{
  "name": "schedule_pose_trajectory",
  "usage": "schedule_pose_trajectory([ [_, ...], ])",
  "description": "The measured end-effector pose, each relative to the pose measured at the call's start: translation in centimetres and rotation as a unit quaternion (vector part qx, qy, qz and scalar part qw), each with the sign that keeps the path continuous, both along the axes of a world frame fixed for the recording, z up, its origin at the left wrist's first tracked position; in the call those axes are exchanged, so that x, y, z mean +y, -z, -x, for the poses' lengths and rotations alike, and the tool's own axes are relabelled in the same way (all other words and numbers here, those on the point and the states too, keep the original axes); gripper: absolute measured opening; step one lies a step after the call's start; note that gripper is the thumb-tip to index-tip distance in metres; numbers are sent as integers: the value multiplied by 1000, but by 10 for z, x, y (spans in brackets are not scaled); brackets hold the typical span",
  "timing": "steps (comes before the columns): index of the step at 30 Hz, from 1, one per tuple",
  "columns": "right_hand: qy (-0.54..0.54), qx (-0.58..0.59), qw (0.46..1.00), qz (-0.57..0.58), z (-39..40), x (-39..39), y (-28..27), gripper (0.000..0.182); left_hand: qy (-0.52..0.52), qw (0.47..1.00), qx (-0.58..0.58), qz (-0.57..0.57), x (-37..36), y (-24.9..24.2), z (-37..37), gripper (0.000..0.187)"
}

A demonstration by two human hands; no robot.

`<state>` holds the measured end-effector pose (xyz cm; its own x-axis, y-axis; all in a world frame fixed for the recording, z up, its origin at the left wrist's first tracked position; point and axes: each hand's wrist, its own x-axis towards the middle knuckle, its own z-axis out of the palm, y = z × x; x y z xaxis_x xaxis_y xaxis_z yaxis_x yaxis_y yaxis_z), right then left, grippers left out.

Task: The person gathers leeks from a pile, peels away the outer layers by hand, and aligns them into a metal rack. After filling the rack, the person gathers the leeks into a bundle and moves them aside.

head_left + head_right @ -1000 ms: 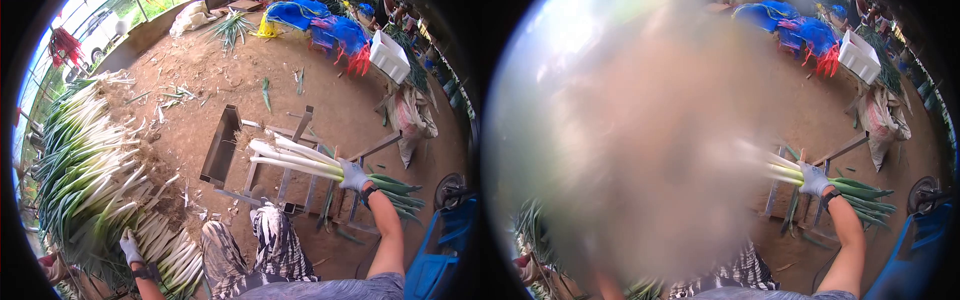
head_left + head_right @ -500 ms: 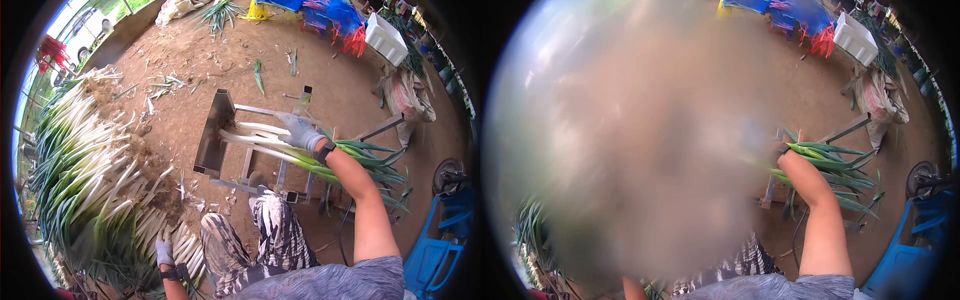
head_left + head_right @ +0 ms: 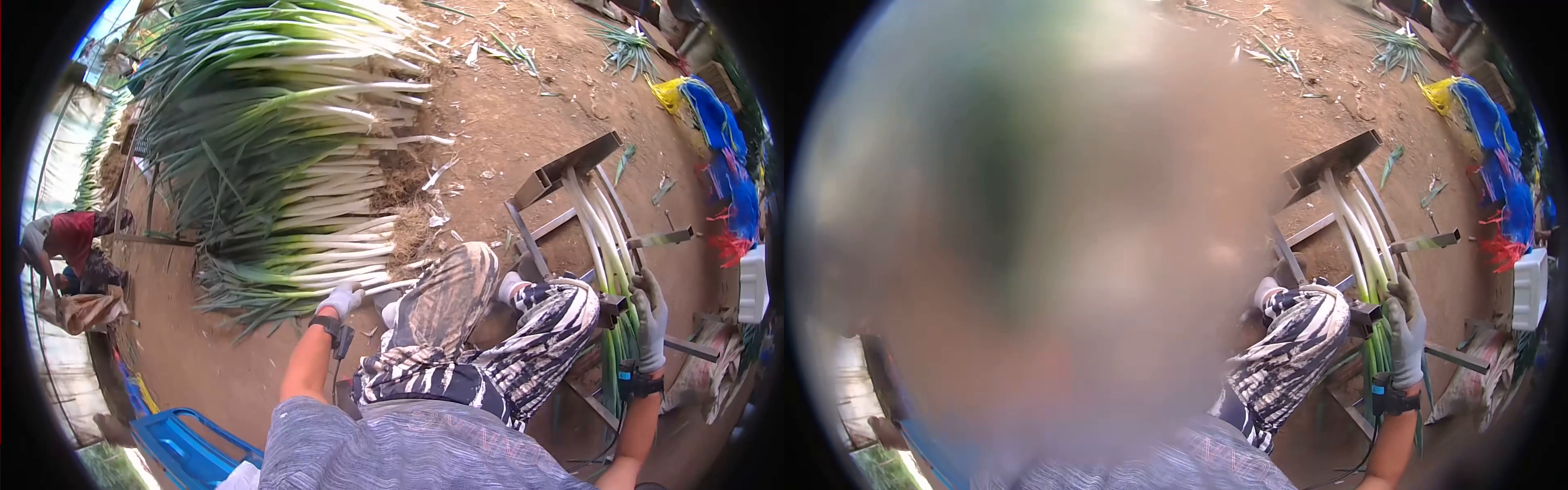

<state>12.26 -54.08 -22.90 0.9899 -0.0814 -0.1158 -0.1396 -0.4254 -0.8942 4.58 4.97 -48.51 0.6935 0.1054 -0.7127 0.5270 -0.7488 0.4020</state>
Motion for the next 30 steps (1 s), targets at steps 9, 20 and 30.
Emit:
schedule_pose_trajectory([
  [9,-16,102,977,185,-29,29,29,34,-65,996,61,23,32,39,91,41],
  [20,4,74,946,314,-31,-24,54,26,-104,984,-38,-139,77,38,-15,39],
  [30,61,111,951,282,-25,-12,47,27,106,954,-91,-264,99,121,-101,42],
])
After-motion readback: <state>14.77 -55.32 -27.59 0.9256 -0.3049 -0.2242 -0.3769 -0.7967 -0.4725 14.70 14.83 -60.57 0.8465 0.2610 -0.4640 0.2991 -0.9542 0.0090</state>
